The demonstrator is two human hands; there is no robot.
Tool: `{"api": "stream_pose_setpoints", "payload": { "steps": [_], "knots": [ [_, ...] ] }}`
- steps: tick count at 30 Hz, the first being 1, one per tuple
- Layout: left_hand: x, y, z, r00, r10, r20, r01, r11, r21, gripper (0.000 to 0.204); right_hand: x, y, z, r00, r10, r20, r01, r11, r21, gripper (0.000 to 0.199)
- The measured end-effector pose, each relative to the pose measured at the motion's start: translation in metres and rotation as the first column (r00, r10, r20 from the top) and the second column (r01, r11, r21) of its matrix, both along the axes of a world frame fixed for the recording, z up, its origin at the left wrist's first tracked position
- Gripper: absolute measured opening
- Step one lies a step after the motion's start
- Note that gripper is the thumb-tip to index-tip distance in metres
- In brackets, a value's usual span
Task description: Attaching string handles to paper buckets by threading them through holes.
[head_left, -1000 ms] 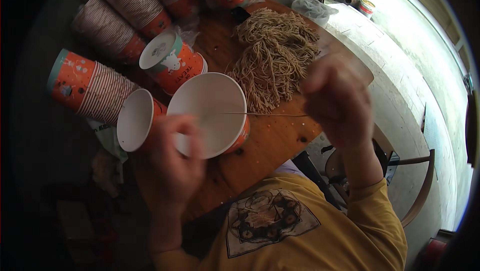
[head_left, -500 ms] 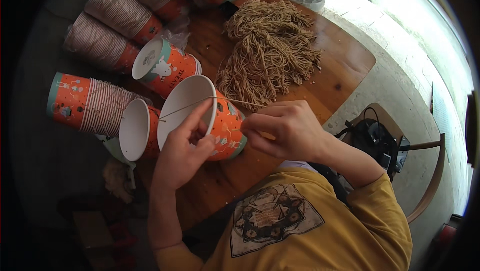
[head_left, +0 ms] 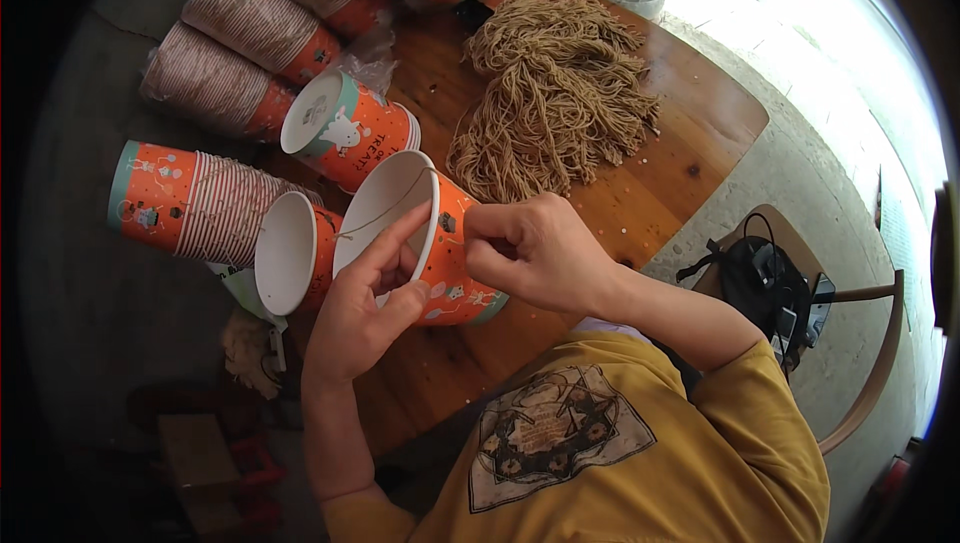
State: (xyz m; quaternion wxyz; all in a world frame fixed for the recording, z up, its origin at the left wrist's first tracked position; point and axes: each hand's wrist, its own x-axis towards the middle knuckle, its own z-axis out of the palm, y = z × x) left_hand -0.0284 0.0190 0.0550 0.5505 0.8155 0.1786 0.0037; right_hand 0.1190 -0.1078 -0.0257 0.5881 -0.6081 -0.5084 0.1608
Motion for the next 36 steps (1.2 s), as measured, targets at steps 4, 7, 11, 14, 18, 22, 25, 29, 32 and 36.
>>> {"api": "stream_pose_setpoints", "payload": {
  "steps": [4,7,11,14,18,22,25,29,32,36],
  "knots": [
    [-0.001,-0.001,-0.001,1.000,-0.014,0.000,0.014,1.000,0.000,0.061,0.001,0.001,0.005,0.996,0.026,-0.090,-0.030,0.998,-0.052,0.018],
    [-0.001,-0.001,-0.004,1.000,-0.011,0.008,0.011,1.000,-0.014,0.062,0.002,0.003,-0.001,0.993,0.067,-0.092,-0.072,0.996,-0.059,0.014],
    [-0.002,0.000,-0.007,1.000,-0.013,0.011,0.013,1.000,-0.012,0.062,0.001,0.003,0.000,0.992,0.083,-0.099,-0.091,0.992,-0.084,0.014],
    [0.000,-0.002,-0.006,1.000,-0.016,0.013,0.016,1.000,-0.013,0.062,0.002,0.003,-0.002,0.992,0.076,-0.104,-0.086,0.991,-0.100,0.014],
    [0.002,-0.007,-0.013,0.999,-0.030,0.029,0.031,0.999,-0.039,0.052,0.002,0.000,-0.003,0.991,0.067,-0.112,-0.079,0.992,-0.101,0.014],
    [0.012,-0.010,-0.024,1.000,0.017,0.012,-0.016,0.999,-0.033,0.028,0.004,-0.008,-0.003,0.995,0.046,-0.088,-0.058,0.988,-0.143,0.015],
    [0.022,-0.009,-0.047,0.999,0.013,0.029,-0.013,1.000,-0.002,0.017,0.005,-0.013,-0.010,0.998,0.037,-0.059,-0.048,0.981,-0.186,0.018],
    [0.033,-0.015,-0.048,1.000,-0.009,-0.004,0.010,0.953,0.304,0.010,0.015,-0.018,-0.010,0.994,0.099,-0.040,-0.106,0.956,-0.272,0.018],
    [0.032,-0.011,-0.048,0.998,-0.022,0.062,0.003,0.956,0.294,0.010,0.029,-0.026,-0.008,0.971,0.235,0.040,-0.216,0.938,-0.272,0.016],
    [0.022,0.002,-0.051,0.982,0.123,0.141,-0.129,0.991,0.034,0.009,0.054,-0.033,0.000,0.929,0.321,0.185,-0.282,0.937,-0.208,0.011]
  ]
}}
